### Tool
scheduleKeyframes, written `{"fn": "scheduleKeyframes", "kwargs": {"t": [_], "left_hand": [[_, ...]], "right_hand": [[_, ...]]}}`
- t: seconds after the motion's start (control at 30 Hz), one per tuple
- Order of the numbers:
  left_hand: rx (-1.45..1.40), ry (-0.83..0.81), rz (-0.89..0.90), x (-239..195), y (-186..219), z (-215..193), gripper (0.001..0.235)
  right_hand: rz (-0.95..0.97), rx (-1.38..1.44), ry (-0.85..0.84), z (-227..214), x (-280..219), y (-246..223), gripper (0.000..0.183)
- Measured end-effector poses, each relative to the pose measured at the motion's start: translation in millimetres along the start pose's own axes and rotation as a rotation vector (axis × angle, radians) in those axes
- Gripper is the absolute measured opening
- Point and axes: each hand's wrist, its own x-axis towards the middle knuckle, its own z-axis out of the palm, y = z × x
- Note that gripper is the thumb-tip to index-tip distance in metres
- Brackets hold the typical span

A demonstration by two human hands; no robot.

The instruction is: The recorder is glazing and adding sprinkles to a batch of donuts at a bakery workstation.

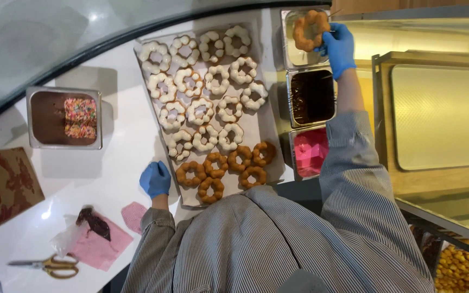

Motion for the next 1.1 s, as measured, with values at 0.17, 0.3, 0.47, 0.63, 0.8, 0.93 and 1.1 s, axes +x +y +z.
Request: {"fn": "scheduleKeyframes", "kwargs": {"t": [0.17,0.3,0.47,0.63,0.8,0.93,1.1], "left_hand": [[-0.024,-0.020,-0.007,-2,0,-3,0.033],[0.014,0.011,0.032,-6,-7,6,0.030],[0.007,0.022,0.031,-9,-6,3,0.029],[-0.007,0.018,0.034,-7,-5,1,0.029],[0.000,0.044,0.038,-2,-6,5,0.029],[0.000,0.044,0.047,-7,-4,-1,0.028],[-0.023,-0.016,0.004,-5,-3,-3,0.032]], "right_hand": [[0.160,-0.209,-0.431,70,-115,-44,0.028],[-0.115,-1.003,-0.838,108,-188,41,0.026],[-0.004,-1.152,-0.475,139,-259,56,0.024],[-0.063,-1.177,-0.319,167,-310,8,0.020],[-0.309,-1.316,-0.275,173,-309,80,0.005],[-0.336,-1.364,-0.339,162,-299,68,0.016],[-0.198,-0.445,-0.038,107,-249,-84,0.019]]}}
